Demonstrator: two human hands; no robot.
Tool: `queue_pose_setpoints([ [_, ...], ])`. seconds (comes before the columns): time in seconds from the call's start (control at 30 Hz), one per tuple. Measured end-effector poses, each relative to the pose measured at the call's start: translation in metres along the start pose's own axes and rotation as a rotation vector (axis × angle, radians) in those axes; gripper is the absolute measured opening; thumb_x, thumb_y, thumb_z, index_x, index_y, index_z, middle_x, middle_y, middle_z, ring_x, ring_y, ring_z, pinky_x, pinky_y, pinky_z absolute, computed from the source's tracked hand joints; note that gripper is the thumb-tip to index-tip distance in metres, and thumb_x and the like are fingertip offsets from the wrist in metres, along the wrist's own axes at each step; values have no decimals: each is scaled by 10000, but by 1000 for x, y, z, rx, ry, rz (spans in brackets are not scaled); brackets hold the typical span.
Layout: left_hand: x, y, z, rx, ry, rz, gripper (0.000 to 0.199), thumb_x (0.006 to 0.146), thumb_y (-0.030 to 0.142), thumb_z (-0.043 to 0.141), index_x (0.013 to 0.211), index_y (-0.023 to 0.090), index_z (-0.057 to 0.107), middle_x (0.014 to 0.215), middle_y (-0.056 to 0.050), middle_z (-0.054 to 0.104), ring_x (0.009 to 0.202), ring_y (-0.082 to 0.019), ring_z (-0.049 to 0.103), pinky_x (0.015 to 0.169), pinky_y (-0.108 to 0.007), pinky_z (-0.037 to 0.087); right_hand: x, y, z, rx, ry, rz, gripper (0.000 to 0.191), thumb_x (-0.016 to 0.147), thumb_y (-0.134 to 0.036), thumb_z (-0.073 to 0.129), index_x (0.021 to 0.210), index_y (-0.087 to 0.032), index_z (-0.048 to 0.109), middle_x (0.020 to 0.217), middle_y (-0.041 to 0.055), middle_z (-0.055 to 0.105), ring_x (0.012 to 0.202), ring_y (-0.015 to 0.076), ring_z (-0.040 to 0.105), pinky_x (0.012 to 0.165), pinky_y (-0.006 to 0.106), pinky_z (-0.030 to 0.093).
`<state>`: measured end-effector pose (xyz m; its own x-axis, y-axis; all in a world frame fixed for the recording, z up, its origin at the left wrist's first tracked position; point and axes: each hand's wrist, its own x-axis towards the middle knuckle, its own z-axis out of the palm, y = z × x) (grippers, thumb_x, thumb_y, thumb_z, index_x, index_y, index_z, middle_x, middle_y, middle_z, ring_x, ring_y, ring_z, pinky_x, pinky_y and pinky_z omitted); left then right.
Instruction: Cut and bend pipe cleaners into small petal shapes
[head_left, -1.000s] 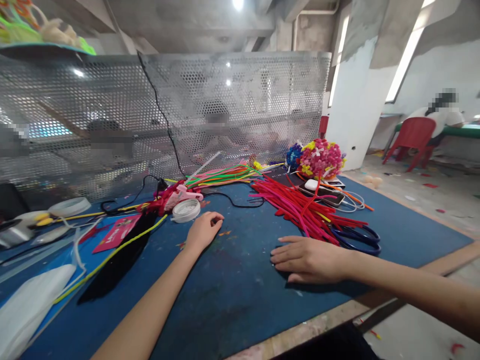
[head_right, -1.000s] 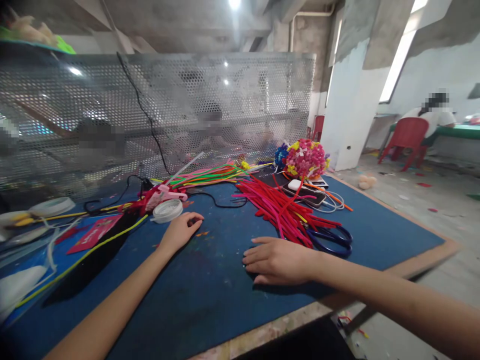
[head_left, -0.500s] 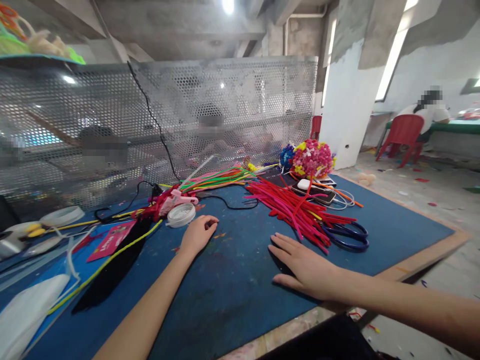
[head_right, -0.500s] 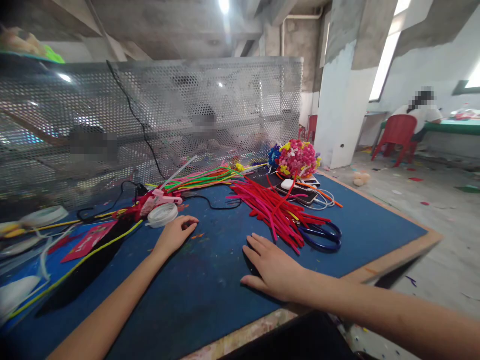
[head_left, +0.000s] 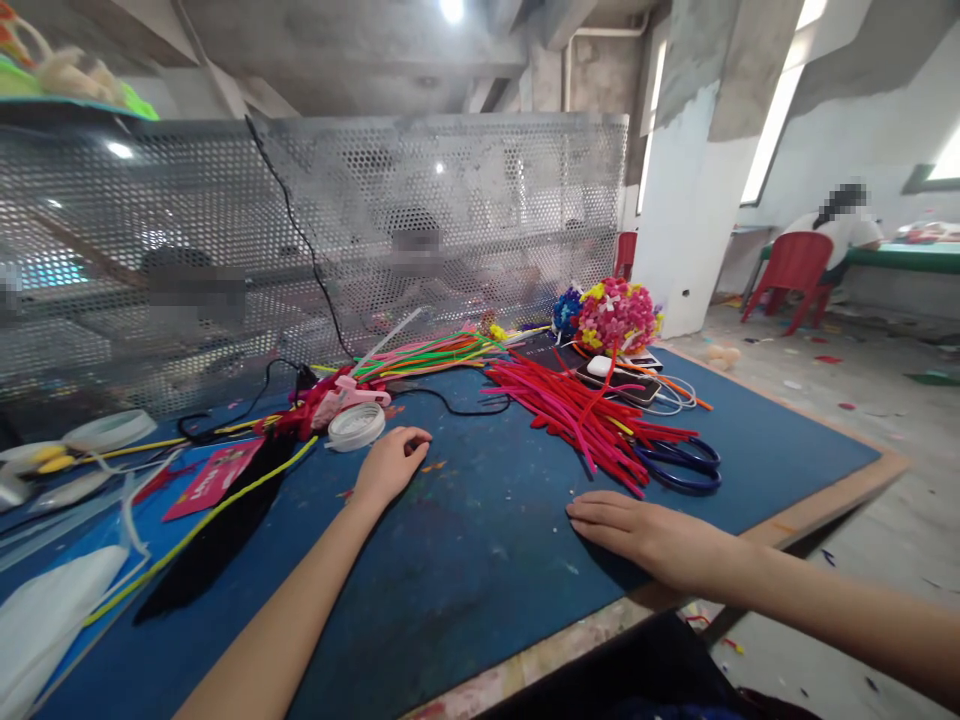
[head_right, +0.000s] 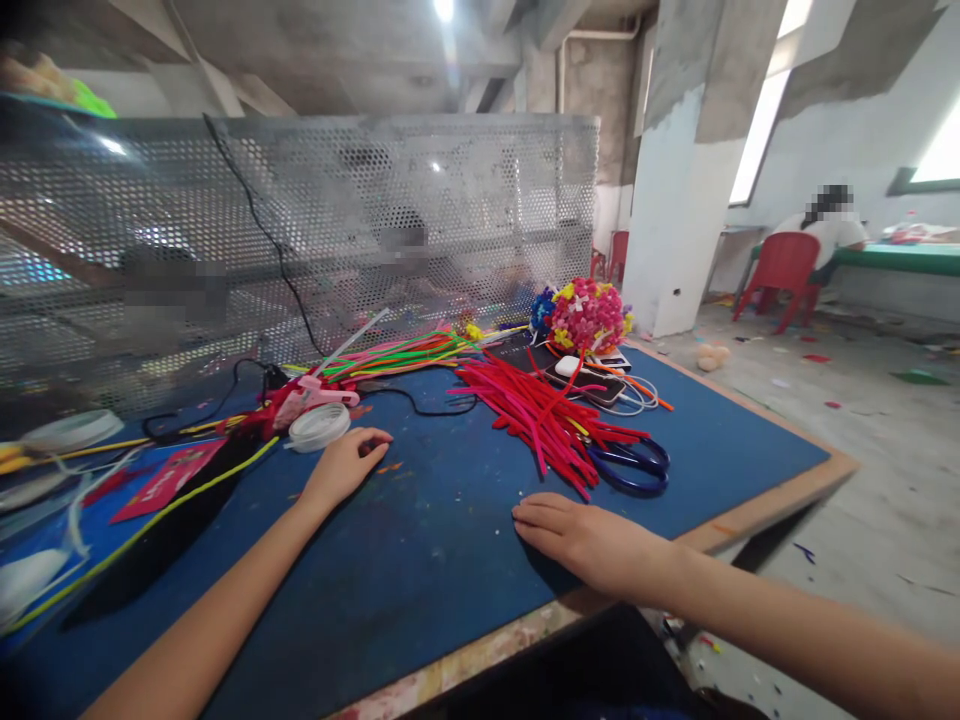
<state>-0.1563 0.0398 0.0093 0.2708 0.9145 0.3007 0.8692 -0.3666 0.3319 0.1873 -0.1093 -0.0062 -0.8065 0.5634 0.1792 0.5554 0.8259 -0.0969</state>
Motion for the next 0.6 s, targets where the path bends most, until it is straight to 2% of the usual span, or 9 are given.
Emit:
queue_pose_setpoints([
  [0.13, 0, 0, 0, 9, -5, -2, 248, 769, 311, 454, 878, 198, 645, 857, -32, 626, 716, -171, 578, 687, -276, 440, -9, 5, -3, -25, 41, -75, 402, 914, -101, 297, 1285, -92, 452, 1260, 131, 521, 1227, 205, 393, 1022, 349, 373],
  [0.27, -1, 3, -4, 29, 0, 3, 243, 774, 303, 449, 868, 197, 647, 861, -42, 627, 720, -182, 578, 690, -292, 445, -8, 6, -8, -104, 122, -131, 375, 936, -134, 260, 1182, -88, 539, 1121, 146, 595, 1055, 203, 504, 896, 350, 457],
  [0.33, -3, 14, -6, 48, 14, 20, 237, 780, 296, 450, 859, 202, 653, 890, -52, 631, 795, -208, 577, 742, -318, 439, -5, 5, -10, -131, 128, -128, 358, 934, -132, 265, 1093, -101, 585, 1052, 141, 615, 967, 194, 525, 830, 334, 475],
  [0.43, -9, 45, -4, 9, 47, 87, 216, 791, 285, 465, 864, 223, 659, 970, -48, 630, 964, -236, 534, 890, -357, 384, 2, 3, -12, -167, 110, -111, 301, 920, -126, 319, 913, -128, 619, 941, 122, 621, 871, 184, 523, 745, 303, 467],
  [0.5, -13, 73, 2, -218, 60, 128, 182, 782, 277, 504, 847, 226, 666, 957, -41, 631, 969, -225, 530, 926, -359, 369, 7, 2, -14, -206, 67, -102, 253, 902, -121, 371, 814, -138, 608, 857, 104, 616, 811, 181, 520, 691, 291, 451],
  [0.57, -17, 102, 11, -611, 28, 47, 139, 744, 274, 575, 813, 207, 676, 938, -40, 633, 941, -213, 544, 907, -343, 398, 13, 1, -17, -244, 9, -78, 199, 875, -117, 434, 760, -138, 595, 783, 84, 612, 762, 181, 521, 649, 285, 433],
  [0.6, -18, 115, 15, -856, -1, -40, 135, 719, 265, 613, 811, 190, 678, 931, -45, 637, 941, -207, 551, 910, -332, 403, 16, 2, -19, -251, -16, -65, 169, 860, -117, 467, 751, -137, 594, 759, 75, 613, 745, 180, 525, 641, 282, 426],
])
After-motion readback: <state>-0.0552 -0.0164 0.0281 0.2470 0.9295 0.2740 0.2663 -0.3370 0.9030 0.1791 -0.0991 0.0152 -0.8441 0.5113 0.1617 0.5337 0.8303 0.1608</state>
